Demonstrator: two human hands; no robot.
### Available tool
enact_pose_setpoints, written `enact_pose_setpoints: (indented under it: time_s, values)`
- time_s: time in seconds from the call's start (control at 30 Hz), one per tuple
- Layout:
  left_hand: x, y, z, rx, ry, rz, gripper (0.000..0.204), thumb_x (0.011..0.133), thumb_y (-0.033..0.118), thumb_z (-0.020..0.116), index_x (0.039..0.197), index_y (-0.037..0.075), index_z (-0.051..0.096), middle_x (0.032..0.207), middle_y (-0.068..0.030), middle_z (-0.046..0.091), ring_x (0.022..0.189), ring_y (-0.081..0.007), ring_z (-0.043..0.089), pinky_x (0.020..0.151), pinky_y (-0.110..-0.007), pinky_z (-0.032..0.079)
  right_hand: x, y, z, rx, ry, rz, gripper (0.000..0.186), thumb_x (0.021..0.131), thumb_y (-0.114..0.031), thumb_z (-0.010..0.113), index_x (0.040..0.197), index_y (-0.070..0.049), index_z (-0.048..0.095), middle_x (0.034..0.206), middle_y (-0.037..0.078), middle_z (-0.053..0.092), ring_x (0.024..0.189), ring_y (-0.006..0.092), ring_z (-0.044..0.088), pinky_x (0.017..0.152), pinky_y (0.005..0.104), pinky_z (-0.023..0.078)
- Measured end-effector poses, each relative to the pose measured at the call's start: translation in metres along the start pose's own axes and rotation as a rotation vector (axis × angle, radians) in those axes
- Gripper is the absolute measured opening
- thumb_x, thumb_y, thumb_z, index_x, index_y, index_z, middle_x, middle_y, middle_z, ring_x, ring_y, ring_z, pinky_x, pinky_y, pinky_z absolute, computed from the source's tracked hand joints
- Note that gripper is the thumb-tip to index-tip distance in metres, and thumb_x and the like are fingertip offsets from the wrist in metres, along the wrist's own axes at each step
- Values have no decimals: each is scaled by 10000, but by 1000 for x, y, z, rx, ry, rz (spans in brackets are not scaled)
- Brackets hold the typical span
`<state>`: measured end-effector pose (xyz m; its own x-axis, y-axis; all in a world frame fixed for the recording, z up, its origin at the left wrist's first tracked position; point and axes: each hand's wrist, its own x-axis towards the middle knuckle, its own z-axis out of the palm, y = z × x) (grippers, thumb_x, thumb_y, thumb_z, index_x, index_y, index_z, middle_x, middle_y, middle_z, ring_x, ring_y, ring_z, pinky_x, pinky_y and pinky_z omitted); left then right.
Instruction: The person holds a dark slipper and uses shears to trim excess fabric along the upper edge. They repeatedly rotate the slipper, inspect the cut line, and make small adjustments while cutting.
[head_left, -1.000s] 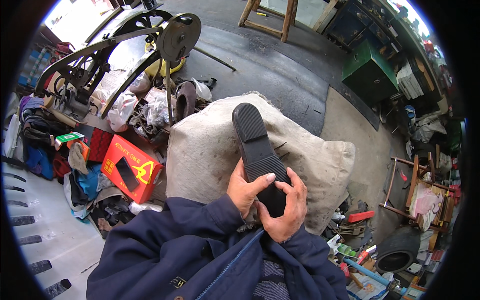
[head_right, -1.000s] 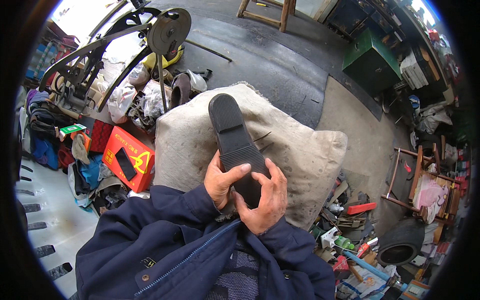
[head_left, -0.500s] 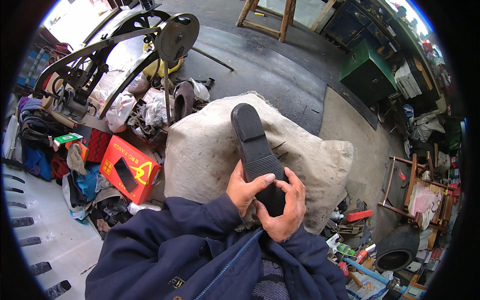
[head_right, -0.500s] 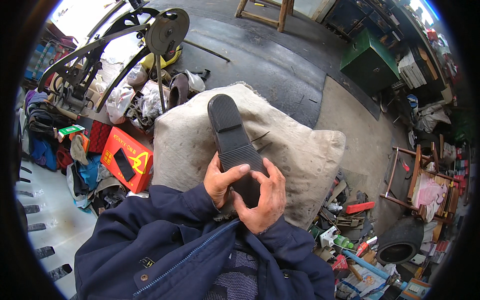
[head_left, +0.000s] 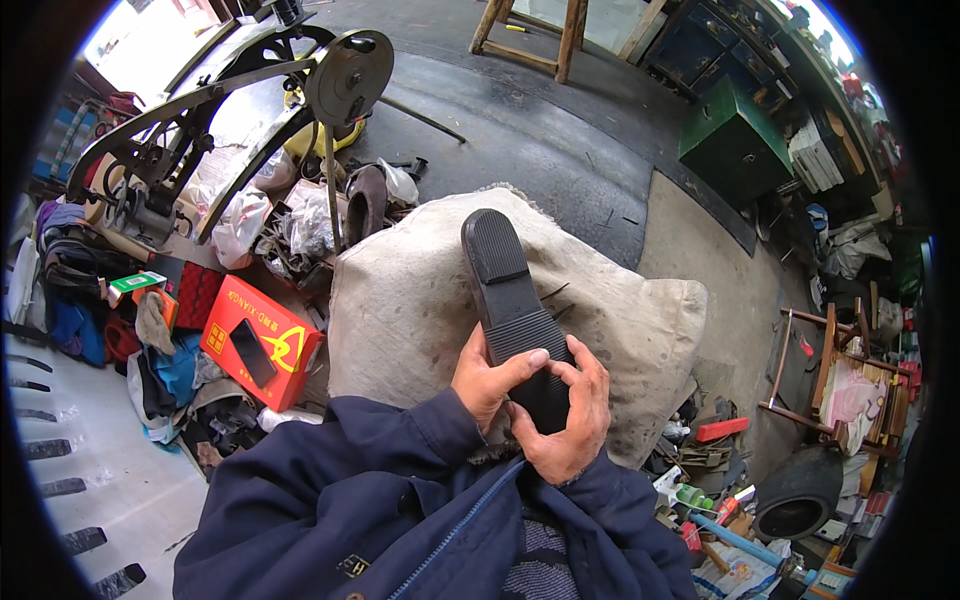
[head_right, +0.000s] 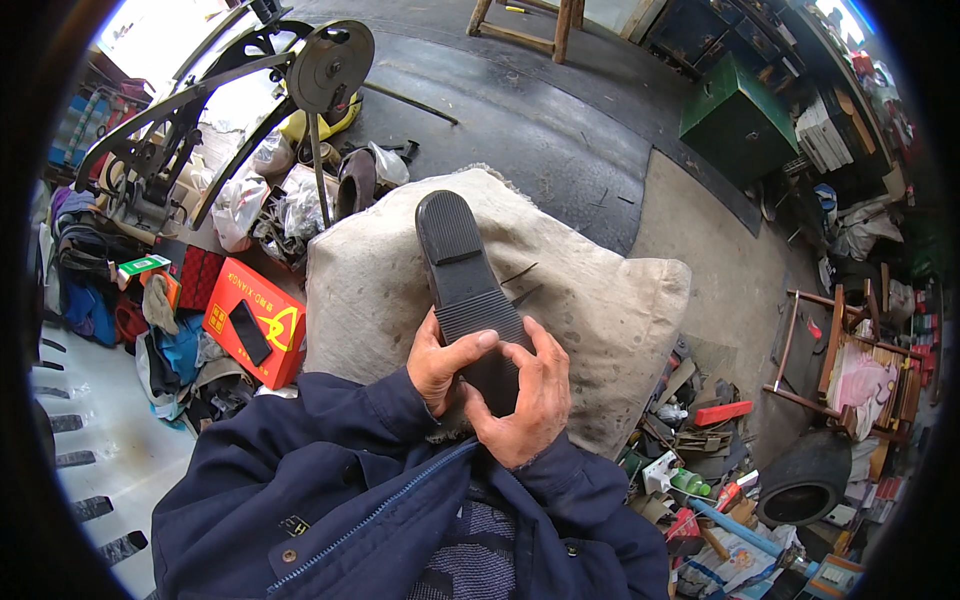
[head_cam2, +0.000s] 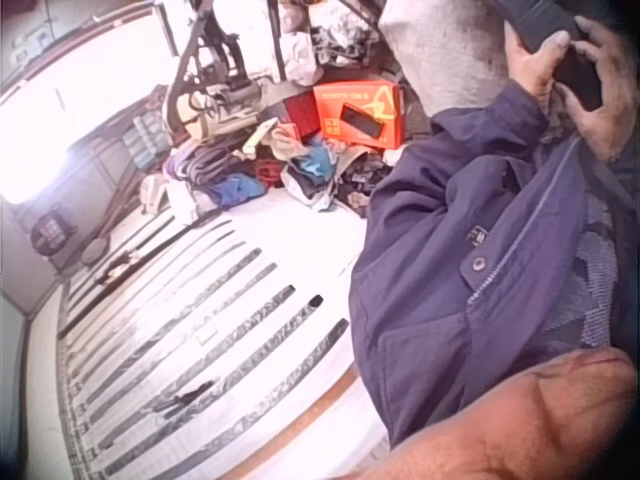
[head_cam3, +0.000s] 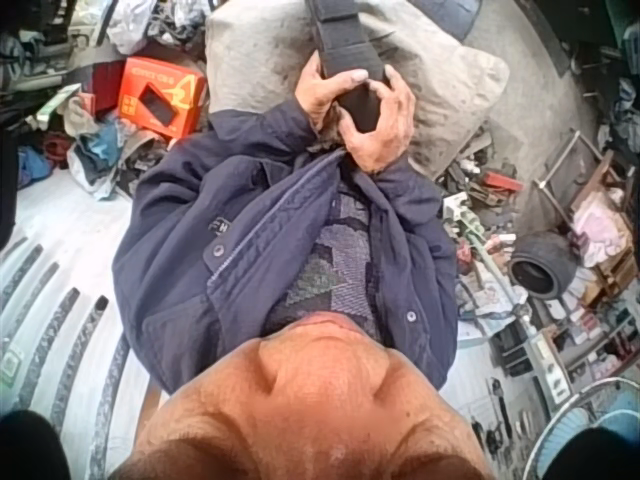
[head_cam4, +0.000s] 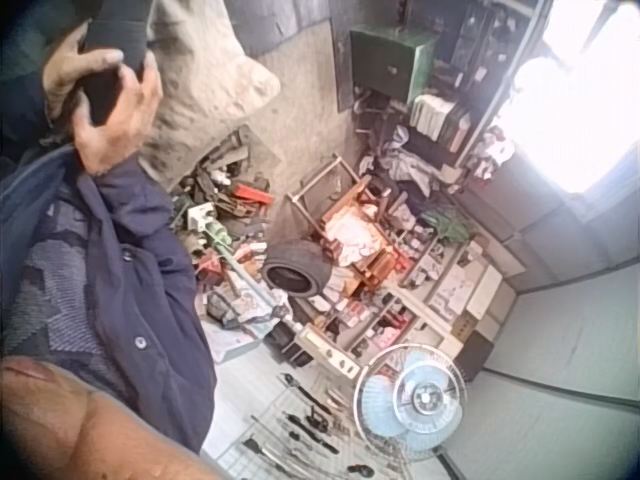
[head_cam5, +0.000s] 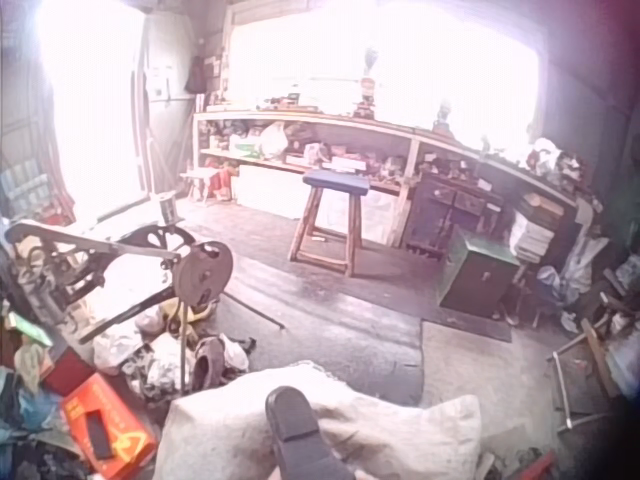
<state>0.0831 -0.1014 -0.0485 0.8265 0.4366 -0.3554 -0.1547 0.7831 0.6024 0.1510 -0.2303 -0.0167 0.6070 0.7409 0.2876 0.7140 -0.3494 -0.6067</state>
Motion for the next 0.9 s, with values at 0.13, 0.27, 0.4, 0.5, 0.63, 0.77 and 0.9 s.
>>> enact_pose_setpoints:
  time_s: [0.13,0.27,0.4,0.5,0.63,0.77,0.9]
  values:
    - [-1,0,0,-5,1,7,508,888,117,788,1310,51,512,1147,-58,657,1041,-154,649,937,-333,544,0,0,0,15,3,15,588,670,-154,848,1182,-30,587,1428,253,509,1251,427,546,1034,507,473]
    - [-1,-1,0,-1,1,9,513,886,115,790,1312,51,511,1153,-60,657,1045,-155,650,939,-332,542,1,-1,0,5,-2,11,591,665,-147,842,1187,-29,591,1422,253,512,1245,429,549,1032,505,473]
    - [-1,-1,0,-2,7,-3,518,884,114,791,1314,49,510,1156,-62,657,1047,-157,650,942,-331,539,0,-2,0,10,5,10,618,660,-127,865,1204,-33,589,1423,243,521,1233,413,561,1029,487,469]
    - [-1,0,0,-5,6,-1,507,888,105,785,1312,52,513,1156,-65,658,1050,-159,651,944,-334,539,0,-2,1,20,10,14,601,660,-137,853,1194,-31,598,1419,241,518,1228,416,561,1026,489,474]
    - [-3,-2,-1,-10,22,4,480,900,88,765,1309,51,516,1157,-69,659,1053,-163,651,949,-341,540,1,-2,1,36,17,31,584,660,-153,847,1180,-32,612,1417,240,512,1235,419,555,1023,495,477]
    - [0,-5,-3,13,52,13,433,914,65,738,1294,43,531,1155,-74,666,1047,-171,657,948,-349,544,0,-4,0,14,-1,16,623,653,-116,876,1204,-42,595,1411,231,534,1210,401,569,1020,470,471]
    - [4,-1,-8,-67,26,-42,396,912,36,718,1273,33,555,1144,-85,681,1040,-189,673,941,-360,553,0,2,-8,92,-56,-5,556,714,-163,842,1211,-31,630,1394,222,544,1204,381,565,1028,451,460]
